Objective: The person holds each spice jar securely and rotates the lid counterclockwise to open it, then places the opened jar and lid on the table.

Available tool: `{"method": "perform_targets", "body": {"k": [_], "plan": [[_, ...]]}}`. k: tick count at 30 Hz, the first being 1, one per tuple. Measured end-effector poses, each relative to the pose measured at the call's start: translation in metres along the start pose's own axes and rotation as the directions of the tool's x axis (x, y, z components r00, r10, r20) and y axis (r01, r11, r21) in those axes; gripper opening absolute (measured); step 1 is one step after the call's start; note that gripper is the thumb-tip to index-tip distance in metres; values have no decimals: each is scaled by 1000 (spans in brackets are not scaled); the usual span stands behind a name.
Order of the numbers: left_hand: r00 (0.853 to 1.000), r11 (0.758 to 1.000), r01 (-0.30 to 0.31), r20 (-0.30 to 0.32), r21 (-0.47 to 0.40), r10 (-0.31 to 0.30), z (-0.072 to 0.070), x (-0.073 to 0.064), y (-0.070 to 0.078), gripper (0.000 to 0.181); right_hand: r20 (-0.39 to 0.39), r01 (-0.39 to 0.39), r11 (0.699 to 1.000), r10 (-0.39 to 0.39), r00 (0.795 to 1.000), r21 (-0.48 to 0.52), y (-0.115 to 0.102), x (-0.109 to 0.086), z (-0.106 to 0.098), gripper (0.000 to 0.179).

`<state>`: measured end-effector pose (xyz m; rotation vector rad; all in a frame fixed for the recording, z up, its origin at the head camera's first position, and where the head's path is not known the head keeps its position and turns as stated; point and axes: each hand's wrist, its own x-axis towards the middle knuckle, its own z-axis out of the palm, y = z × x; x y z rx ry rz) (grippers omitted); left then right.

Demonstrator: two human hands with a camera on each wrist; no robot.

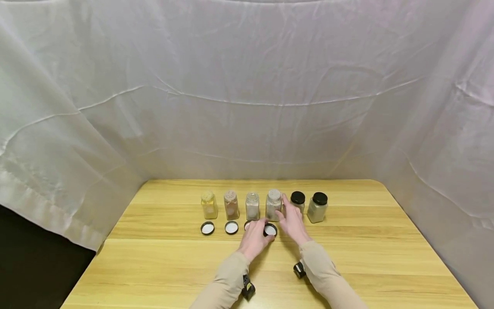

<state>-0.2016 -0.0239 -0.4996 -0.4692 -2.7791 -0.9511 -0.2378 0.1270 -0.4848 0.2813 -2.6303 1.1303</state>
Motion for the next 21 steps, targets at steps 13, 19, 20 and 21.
{"method": "perform_targets", "body": {"k": [13,19,20,21], "plan": [[999,999,-22,-23,29,23,6,5,1,41,-557,445,891,-322,765,96,9,-3,-15,20],[999,998,-37,-27,46,38,7,5,1,39,-627,485,872,-338,702,72,16,-1,-23,35],[999,998,-35,-27,43,36,7,5,2,39,-617,472,879,-332,713,71,17,0,-24,39],[999,999,-37,-29,38,38,6,4,2,40,-604,460,885,-329,726,71,18,0,-25,42]]}}
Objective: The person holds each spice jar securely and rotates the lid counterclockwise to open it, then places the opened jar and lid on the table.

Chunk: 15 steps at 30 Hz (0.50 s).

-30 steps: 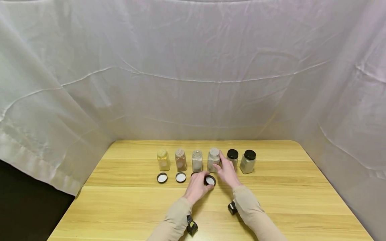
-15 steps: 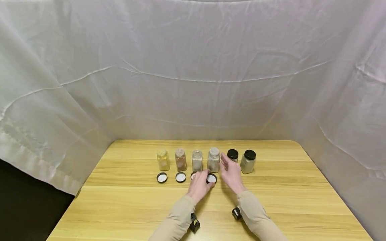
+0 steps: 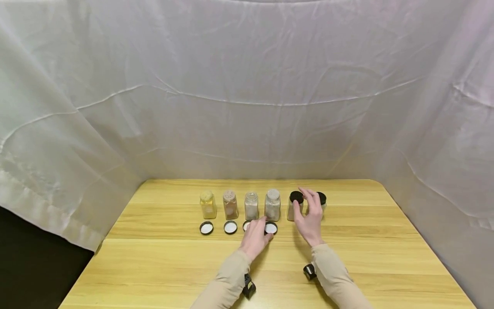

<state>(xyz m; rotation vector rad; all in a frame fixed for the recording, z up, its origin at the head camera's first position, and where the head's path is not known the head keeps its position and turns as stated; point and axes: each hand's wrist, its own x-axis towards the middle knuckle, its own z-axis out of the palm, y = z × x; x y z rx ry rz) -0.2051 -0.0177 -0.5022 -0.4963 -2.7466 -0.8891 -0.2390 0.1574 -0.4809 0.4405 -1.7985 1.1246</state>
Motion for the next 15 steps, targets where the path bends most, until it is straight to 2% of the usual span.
{"method": "perform_targets", "body": {"k": [3,6,11,15], "plan": [[1000,1000,-6,-8,-15,6,-5,-3,1,44,80,-50,999,52,995,-20,4,1,-1,50],[1000,999,-21,-19,-31,21,-10,-7,2,48,196,-131,991,136,971,-39,6,2,-4,58],[999,996,-30,-33,-83,27,-18,-12,2,51,390,-271,959,281,877,-83,7,2,-10,72],[1000,985,4,-11,-171,-6,-25,-16,0,54,469,-316,941,334,818,-120,10,1,-12,81]]}}
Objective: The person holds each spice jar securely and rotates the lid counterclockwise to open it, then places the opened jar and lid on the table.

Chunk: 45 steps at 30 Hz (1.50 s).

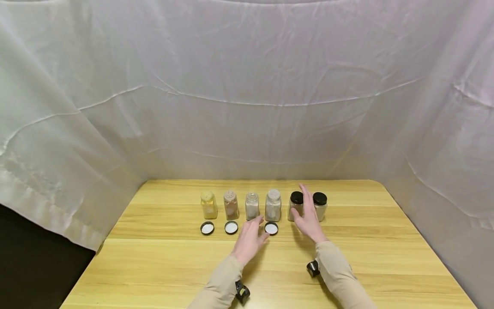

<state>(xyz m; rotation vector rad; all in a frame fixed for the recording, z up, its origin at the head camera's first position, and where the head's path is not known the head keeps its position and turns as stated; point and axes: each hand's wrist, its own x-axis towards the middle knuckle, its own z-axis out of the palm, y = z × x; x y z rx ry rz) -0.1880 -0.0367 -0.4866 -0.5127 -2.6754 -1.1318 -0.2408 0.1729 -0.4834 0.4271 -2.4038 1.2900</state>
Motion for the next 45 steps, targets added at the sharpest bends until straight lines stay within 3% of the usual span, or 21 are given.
{"method": "perform_targets", "body": {"k": [4,9,16,25,32,39,45], "plan": [[998,995,58,36,-86,-55,-5,-2,-1,54,57,-42,999,42,997,-3,4,1,-1,85],[995,988,88,54,-127,-82,-8,-4,-3,54,105,-68,998,68,992,-4,9,2,-1,88],[996,983,81,51,-165,-73,-13,-6,-4,53,128,-87,996,89,988,-18,12,4,-5,88],[997,984,64,62,-165,-54,-17,-9,-11,52,205,-47,998,53,977,-37,8,-8,-15,85],[999,967,18,39,-255,-9,-22,-10,-18,49,216,10,999,-20,976,46,4,-18,-23,85],[998,939,23,56,-343,-4,-28,-12,-22,49,293,-81,987,37,955,137,5,-22,-33,74],[999,913,1,31,-408,13,-31,-14,-25,51,353,-156,978,99,931,138,7,-26,-36,62]]}}
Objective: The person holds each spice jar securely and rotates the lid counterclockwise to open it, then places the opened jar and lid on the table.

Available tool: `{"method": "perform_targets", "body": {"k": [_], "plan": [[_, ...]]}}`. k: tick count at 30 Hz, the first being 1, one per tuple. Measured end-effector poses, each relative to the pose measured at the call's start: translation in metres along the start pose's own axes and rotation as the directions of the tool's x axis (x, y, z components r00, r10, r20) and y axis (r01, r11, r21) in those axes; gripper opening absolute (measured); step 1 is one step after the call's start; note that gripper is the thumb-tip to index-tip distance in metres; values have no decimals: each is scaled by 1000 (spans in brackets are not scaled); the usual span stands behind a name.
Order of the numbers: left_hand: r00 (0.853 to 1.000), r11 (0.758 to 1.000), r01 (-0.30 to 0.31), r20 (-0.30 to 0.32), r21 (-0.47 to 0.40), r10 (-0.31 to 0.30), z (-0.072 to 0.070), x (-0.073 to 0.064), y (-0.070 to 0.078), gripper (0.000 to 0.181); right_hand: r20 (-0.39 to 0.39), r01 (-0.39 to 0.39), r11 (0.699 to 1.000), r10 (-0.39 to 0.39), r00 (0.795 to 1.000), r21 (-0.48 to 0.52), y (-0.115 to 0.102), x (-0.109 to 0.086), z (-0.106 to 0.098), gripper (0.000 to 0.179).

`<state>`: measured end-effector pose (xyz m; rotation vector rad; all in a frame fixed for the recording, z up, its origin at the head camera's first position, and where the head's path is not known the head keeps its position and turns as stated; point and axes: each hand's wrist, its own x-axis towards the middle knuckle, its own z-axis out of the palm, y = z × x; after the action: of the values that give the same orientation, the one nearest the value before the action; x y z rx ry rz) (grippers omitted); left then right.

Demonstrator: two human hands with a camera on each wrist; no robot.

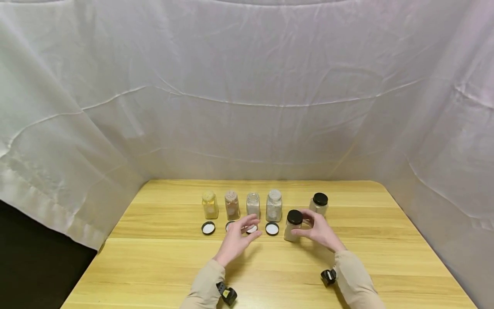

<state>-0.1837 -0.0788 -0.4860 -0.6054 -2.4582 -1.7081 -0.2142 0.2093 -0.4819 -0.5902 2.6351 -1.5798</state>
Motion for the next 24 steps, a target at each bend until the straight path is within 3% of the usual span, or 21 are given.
{"method": "perform_targets", "body": {"k": [12,19,24], "plan": [[998,997,-21,-67,-68,16,-2,0,3,49,85,19,998,-24,996,61,-7,-2,20,52],[989,984,-127,-97,-125,115,1,0,8,41,101,71,991,-83,991,114,-15,1,37,48],[986,985,-164,-49,-61,161,3,-1,14,41,113,73,988,-89,990,135,-22,3,48,51]]}}
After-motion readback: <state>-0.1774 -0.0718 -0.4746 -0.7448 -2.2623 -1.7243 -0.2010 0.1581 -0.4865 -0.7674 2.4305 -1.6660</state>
